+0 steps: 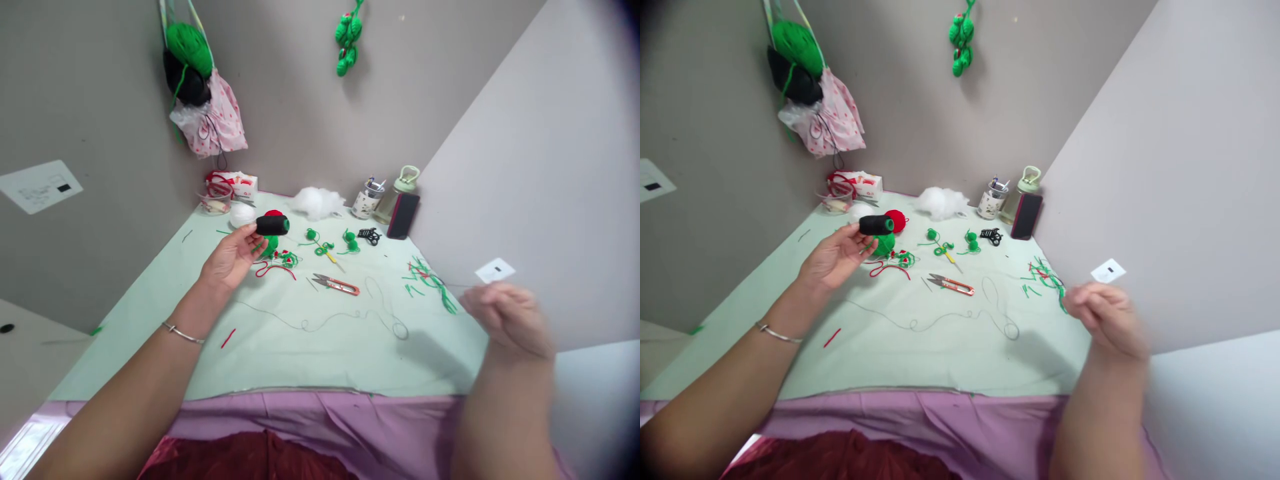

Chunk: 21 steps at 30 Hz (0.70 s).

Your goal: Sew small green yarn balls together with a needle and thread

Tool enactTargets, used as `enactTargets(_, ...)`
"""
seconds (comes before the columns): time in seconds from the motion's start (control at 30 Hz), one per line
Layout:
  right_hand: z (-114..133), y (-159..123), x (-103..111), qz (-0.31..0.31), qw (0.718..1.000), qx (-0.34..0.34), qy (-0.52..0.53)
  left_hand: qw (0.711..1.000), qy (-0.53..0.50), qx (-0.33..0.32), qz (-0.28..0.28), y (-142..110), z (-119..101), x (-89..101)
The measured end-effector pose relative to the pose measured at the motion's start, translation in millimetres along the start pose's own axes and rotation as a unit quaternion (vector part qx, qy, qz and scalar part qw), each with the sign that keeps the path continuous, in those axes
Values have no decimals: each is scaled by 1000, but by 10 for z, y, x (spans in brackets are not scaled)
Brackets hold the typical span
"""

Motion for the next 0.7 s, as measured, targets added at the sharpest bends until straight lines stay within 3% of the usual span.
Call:
enactTargets(0.07,-154,25,-51,75,984,-32,-159,1000,16,-3,18,-5,29,-28)
enactTargets(0.1,-146,66,-24,73,968,-24,-240,999,30,-5,29,-13,53,-50)
enactTargets(0.17,125,169,47,-9,933,42,-356,996,69,-7,53,-44,112,-105)
enactTargets(0.23,527,210,-81,-76,914,113,-382,991,108,-9,75,-90,172,-164)
enactTargets(0.3,807,235,-490,-47,943,132,-301,986,137,-8,90,-139,227,-214)
enactTargets(0.37,961,234,-1087,44,990,105,-81,984,151,-7,97,-179,266,-244)
enactTargets(0.4,995,197,-1466,120,989,78,28,983,155,-6,101,-194,281,-257)
enactTargets(0.47,1005,66,-2146,245,954,14,175,981,158,-6,110,-216,300,-279)
enactTargets(0.53,973,-116,-2638,349,905,-30,243,980,159,-4,118,-225,306,-293)
enactTargets(0.6,909,-235,-2831,402,876,-53,261,982,153,-5,115,-219,284,-286)
enactTargets(0.63,877,-237,-2808,400,876,-56,265,983,148,-7,109,-210,261,-275)
enactTargets(0.7,827,-132,-2543,343,898,-48,273,986,135,-14,95,-186,202,-247)
Point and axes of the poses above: each hand's wrist, its own y-axis towards the middle knuckle, its own x-axis out of the back of the hand, z = x × y, the point moved 10 cm from there along y, towards the middle knuckle, and after that the axes turned 4 degrees about -z, right-handed, at the moved point
